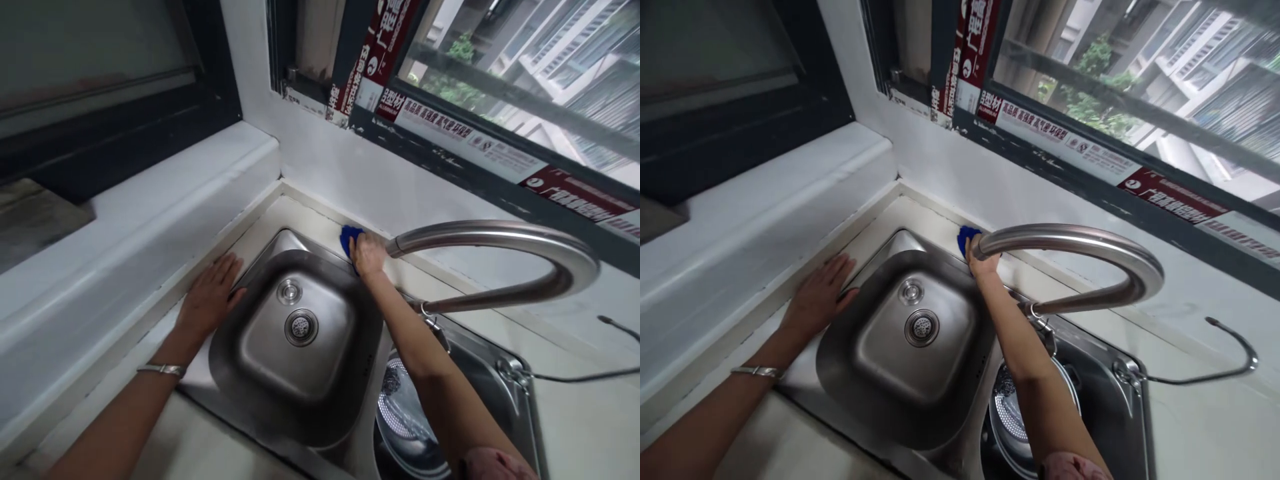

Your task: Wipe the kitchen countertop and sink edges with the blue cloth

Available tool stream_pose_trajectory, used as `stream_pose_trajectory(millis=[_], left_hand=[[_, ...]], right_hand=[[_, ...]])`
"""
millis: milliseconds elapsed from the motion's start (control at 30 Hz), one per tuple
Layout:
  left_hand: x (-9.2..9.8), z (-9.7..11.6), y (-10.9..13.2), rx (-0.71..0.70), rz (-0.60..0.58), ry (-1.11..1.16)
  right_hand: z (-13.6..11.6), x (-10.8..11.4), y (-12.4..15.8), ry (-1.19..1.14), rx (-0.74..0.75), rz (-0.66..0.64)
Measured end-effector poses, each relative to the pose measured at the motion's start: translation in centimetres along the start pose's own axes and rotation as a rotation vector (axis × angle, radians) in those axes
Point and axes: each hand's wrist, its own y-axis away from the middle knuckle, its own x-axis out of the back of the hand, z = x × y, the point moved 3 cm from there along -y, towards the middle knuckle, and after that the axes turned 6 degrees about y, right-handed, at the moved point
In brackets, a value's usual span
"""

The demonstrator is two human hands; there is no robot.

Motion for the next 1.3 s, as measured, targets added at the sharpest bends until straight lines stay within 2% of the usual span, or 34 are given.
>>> stream_pose_trajectory(millis=[200, 533, 667, 800, 900, 1000, 1167, 1300], left_hand=[[0.2, 0.0, 0.0, -0.013, -0.042, -0.001], [0.6, 0.4, 0.2, -0.050, -0.020, -0.061], [0.6, 0.3, 0.4, -0.024, -0.059, -0.069], [0.5, 0.2, 0.6, -0.010, -0.096, -0.057], [0.5, -0.1, 0.6, -0.013, -0.072, -0.022], [0.5, -0.2, 0.5, -0.031, -0.037, -0.004], [0.6, 0.0, 0.3, -0.047, -0.007, -0.029], [0.6, 0.1, 0.2, -0.049, 0.015, -0.013]], right_hand=[[-6.2, 0.6, -3.6, -0.080, 0.058, 0.005], [-14.3, 1.5, -7.8, -0.170, 0.122, 0.059], [-18.1, 2.1, -9.6, -0.203, 0.146, 0.080], [-20.2, 2.4, -10.5, -0.211, 0.140, 0.093], [-19.9, 2.9, -10.5, -0.222, 0.162, 0.086], [-17.8, 3.2, -9.9, -0.217, 0.222, 0.038], [-11.7, 2.6, -7.3, -0.160, 0.282, 0.020], [-5.6, 1.5, -4.1, -0.079, 0.213, -0.016]])
